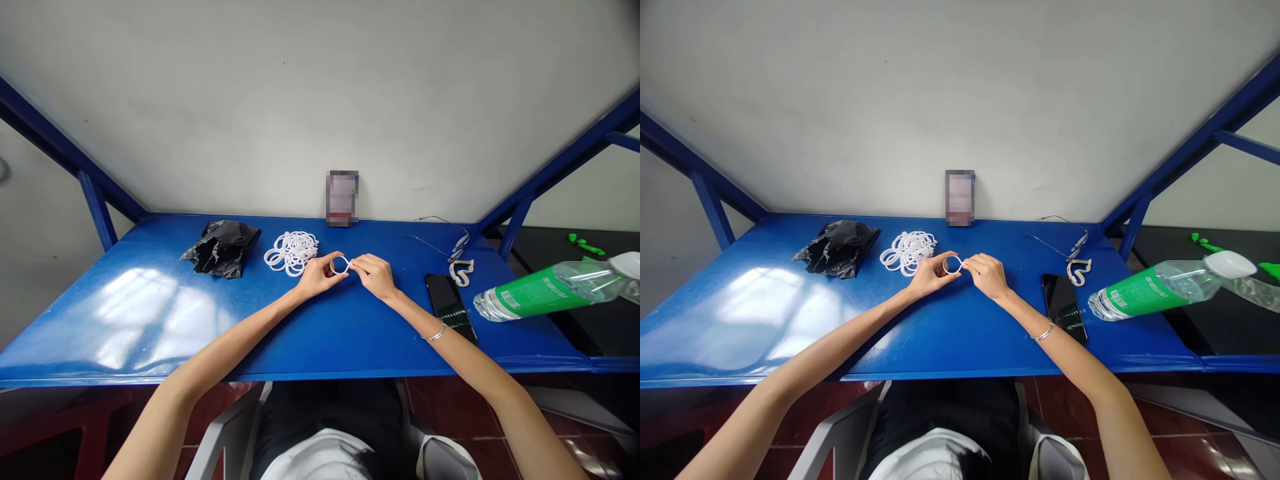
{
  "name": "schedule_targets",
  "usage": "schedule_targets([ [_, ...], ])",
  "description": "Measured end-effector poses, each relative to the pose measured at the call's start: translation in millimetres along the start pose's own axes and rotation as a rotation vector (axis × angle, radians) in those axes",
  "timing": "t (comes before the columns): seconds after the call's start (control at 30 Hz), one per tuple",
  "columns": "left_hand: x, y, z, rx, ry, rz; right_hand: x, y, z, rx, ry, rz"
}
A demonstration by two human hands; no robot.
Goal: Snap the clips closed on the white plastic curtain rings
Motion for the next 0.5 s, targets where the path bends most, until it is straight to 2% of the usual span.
schedule_targets([
  [0.5, -1.9, 0.3, -2.4, -0.069, -0.101, 0.043, 4.6, -6.4, -9.5, 0.001, -0.007, 0.083],
])
Point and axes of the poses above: each hand's wrist, its own y-axis away from the middle knuckle, its own x-axis out of the back of the hand, z = x × y, the point moved 1 cm from there along -y, towards the middle knuckle, and after that the axes turned 12 degrees about x, right-handed, at the moved point
